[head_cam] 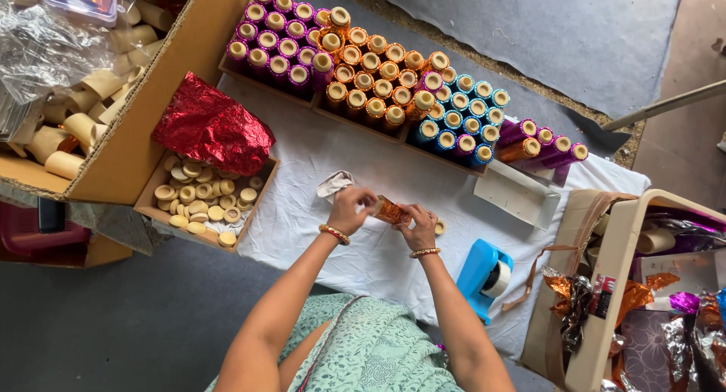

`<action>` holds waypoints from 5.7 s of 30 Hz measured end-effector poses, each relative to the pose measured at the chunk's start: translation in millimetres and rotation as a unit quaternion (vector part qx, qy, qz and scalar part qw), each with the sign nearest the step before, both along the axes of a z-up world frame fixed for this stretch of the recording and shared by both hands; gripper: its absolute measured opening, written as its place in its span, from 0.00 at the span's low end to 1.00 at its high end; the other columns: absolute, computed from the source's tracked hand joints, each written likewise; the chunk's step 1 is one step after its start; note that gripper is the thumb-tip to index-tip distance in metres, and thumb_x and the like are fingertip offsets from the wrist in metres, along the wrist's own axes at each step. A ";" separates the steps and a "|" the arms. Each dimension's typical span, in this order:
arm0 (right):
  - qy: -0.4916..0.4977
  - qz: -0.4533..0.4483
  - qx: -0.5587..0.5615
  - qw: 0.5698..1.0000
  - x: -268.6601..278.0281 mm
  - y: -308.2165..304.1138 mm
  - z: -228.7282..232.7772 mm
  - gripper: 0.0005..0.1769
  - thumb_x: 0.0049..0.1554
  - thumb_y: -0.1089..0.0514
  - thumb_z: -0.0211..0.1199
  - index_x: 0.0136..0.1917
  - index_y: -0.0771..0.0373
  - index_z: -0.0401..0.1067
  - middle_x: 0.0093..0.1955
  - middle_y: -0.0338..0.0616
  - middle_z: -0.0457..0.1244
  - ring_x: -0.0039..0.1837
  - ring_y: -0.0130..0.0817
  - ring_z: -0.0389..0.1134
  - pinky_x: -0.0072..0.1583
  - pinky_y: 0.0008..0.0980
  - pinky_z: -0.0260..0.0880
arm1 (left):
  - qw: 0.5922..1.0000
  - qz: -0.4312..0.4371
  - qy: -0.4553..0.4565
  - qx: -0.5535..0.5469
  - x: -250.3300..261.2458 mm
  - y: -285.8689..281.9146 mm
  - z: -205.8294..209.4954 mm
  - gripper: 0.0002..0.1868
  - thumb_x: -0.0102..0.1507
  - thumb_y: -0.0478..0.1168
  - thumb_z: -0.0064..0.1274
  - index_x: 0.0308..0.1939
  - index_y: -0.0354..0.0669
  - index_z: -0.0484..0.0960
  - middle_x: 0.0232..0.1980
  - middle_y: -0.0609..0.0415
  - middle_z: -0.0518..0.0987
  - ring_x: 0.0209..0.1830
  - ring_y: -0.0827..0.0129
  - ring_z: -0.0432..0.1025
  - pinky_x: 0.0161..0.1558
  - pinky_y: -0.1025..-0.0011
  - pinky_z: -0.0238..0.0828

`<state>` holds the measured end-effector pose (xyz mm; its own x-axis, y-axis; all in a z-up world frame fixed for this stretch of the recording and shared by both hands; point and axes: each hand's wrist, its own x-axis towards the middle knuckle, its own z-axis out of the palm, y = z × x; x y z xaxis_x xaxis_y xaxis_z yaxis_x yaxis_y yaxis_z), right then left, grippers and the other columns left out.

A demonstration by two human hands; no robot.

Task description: The recorder is wrapping small cylindrical objects in pieces of foil and placing them into a container.

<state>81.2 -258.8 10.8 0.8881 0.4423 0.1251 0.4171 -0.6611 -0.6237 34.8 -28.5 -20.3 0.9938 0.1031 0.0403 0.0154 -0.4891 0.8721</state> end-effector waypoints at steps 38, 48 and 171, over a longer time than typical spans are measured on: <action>0.008 -0.016 0.030 0.999 2.4 -9.4 -11.1 0.32 0.41 0.50 0.79 0.59 0.52 0.76 0.53 0.35 0.69 0.58 0.36 0.69 0.66 0.44 0.57 | 0.973 0.180 -0.036 -0.144 -18.9 -31.3 9.2 0.19 0.58 0.26 0.51 0.50 0.43 0.85 0.49 0.51 0.84 0.47 0.64 0.80 0.50 0.70 0.79; -0.006 -0.008 0.029 1.000 2.5 -7.3 -10.5 0.31 0.42 0.48 0.78 0.59 0.53 0.75 0.51 0.36 0.68 0.57 0.37 0.69 0.62 0.42 0.59 | 0.987 -0.034 -0.102 0.122 -40.5 -75.1 68.6 0.43 0.59 0.36 0.55 0.76 0.34 0.54 0.69 0.37 0.67 0.73 0.51 0.62 0.74 0.44 0.45; 0.188 -0.150 0.081 0.967 -41.9 -47.3 13.3 0.09 0.50 0.58 0.73 0.47 0.58 0.81 0.40 0.40 0.73 0.41 0.29 0.73 0.46 0.29 0.73 | 0.970 -0.092 -0.056 0.216 -5.8 -41.9 18.5 0.32 0.45 0.31 0.68 0.54 0.40 0.78 0.51 0.48 0.74 0.54 0.49 0.67 0.58 0.59 0.67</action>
<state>39.3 -306.1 24.1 0.9696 0.1599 -0.1852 -0.0540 -0.5983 -0.7994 29.0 -70.5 -1.8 0.9807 -0.1258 0.1500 -0.1901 -0.7951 0.5759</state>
